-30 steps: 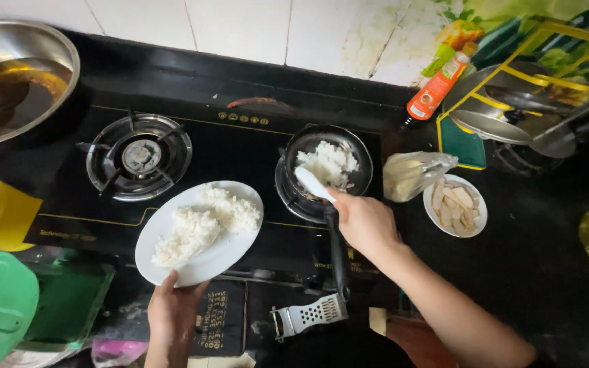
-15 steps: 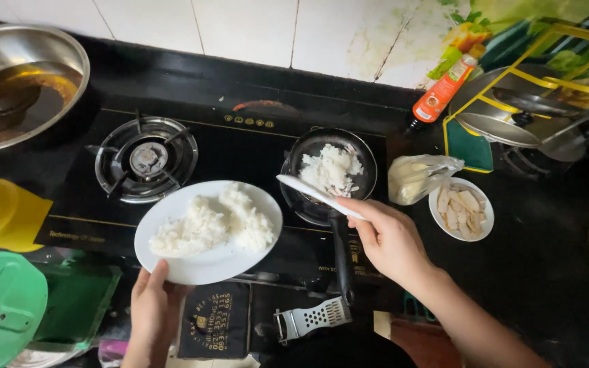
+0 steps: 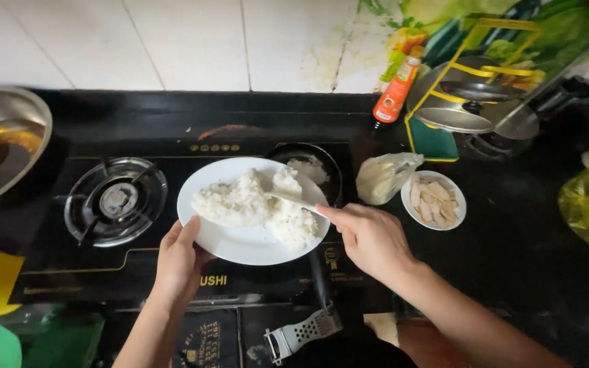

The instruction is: Preparing stir-fried rice by cutting ingredients into a pan with scissors, adding rice from a plate, and stirring with chopsticks.

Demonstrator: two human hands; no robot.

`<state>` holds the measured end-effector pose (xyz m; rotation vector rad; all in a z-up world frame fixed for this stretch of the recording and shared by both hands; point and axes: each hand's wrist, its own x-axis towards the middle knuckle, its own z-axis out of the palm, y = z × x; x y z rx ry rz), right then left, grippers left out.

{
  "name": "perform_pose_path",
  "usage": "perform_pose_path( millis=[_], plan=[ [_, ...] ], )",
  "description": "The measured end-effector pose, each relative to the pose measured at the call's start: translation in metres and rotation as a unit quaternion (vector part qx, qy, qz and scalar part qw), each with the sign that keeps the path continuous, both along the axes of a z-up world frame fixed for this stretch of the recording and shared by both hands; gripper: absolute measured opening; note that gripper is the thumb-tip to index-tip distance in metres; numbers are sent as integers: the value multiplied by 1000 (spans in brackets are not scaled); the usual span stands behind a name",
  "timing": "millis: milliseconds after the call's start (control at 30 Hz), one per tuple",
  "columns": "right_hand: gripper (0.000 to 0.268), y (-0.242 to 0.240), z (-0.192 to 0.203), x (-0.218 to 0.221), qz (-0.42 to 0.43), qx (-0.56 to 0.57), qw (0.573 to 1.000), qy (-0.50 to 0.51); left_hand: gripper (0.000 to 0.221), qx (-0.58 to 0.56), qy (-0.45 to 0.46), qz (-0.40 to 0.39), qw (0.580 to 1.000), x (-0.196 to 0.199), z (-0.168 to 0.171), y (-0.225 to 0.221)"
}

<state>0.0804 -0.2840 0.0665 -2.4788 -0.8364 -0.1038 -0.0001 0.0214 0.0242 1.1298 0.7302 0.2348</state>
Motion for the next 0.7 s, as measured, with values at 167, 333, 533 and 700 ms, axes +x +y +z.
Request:
perform_pose_path(
  millis=[167,333,533,700],
  plan=[
    [49,-7,-21,5,-35,27,999,12,53,4,17,-31,999,11,6,-3],
    [48,-4,-38,13,-52,31,998,3,53,17,30,-40,999,12,1,1],
    [44,2,-56,33,-108,26,990,81,52,2,70,-41,997,1,6,6],
    [48,2,-63,55,-161,68,966,191,51,-10,136,-22,990,-17,-4,24]
  ],
)
